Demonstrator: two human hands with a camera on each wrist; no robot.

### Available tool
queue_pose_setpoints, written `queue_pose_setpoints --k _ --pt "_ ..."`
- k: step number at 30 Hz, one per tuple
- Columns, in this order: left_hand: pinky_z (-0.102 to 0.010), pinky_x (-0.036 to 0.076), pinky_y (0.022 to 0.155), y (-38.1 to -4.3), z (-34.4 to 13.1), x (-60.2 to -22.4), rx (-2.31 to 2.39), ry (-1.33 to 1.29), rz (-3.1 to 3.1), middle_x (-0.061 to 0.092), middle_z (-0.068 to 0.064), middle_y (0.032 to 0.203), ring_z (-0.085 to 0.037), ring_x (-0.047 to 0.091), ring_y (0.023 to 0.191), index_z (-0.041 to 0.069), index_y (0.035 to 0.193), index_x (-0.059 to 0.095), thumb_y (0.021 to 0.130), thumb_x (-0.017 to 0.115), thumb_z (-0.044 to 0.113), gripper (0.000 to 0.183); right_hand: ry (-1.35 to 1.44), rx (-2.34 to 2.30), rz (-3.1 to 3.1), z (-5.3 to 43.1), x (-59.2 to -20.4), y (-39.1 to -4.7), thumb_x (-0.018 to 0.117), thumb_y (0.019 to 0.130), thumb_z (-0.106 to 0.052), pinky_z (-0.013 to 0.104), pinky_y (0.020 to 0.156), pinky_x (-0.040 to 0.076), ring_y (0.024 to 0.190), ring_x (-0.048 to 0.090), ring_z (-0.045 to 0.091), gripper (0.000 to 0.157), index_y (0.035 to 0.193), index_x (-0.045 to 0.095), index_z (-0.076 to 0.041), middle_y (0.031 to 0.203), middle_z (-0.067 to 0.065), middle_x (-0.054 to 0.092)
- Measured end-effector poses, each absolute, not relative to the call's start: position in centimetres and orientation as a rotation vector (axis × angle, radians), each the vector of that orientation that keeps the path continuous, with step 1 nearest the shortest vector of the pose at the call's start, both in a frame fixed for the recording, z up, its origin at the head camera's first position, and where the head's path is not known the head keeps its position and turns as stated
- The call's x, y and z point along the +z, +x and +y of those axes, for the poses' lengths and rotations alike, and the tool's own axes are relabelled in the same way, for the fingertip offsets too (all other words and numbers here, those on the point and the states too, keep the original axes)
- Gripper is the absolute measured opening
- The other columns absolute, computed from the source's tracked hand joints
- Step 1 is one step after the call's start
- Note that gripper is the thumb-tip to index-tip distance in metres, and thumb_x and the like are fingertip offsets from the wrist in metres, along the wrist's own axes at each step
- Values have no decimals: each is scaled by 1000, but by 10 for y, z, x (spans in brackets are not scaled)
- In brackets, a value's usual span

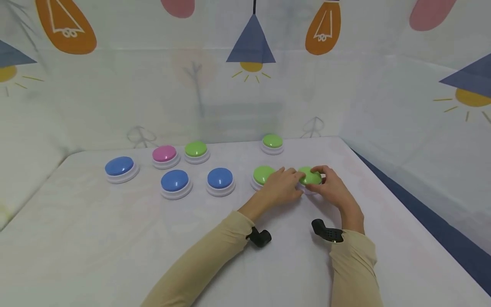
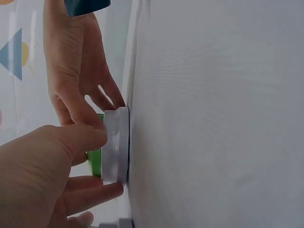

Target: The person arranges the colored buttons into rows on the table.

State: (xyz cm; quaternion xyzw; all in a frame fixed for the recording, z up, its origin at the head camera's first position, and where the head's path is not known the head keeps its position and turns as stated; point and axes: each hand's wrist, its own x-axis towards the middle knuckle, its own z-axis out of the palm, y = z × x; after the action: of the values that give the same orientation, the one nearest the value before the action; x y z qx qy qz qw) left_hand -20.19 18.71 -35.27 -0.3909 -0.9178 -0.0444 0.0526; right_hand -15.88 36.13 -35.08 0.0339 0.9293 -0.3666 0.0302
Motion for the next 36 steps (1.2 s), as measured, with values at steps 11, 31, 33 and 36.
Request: queue_pose_setpoints --k 11,31,33,36 --pt "-35 30 117 -193 178 -349 -165 -1211 -2789 59 3 133 -10 50 129 19 141 53 95 61 41 51 31 -1096 2836 354 -342 -151 67 93 -28 60 97 42 124 44 47 67 142 34 2 147 28 34" --pt "-37 25 119 -189 175 -350 -169 -1279 -2837 55 5 139 -10 45 135 19 144 50 95 62 38 54 28 -1141 2873 352 -350 -154 62 95 -20 69 105 32 135 29 58 62 144 32 2 154 32 25" --pt "-39 23 120 -189 174 -351 -156 -1284 -2833 54 5 141 -10 44 136 19 145 48 95 62 39 55 26 -1150 2875 352 -352 -156 62 95 -20 69 105 32 135 28 59 62 145 32 2 155 32 24" --pt "-41 20 121 -189 173 -352 -140 -1281 -2836 52 5 144 -10 41 139 20 146 46 96 61 40 57 26 -1160 2877 351 -355 -158 61 95 -18 69 106 31 135 27 61 62 146 31 2 155 33 24"
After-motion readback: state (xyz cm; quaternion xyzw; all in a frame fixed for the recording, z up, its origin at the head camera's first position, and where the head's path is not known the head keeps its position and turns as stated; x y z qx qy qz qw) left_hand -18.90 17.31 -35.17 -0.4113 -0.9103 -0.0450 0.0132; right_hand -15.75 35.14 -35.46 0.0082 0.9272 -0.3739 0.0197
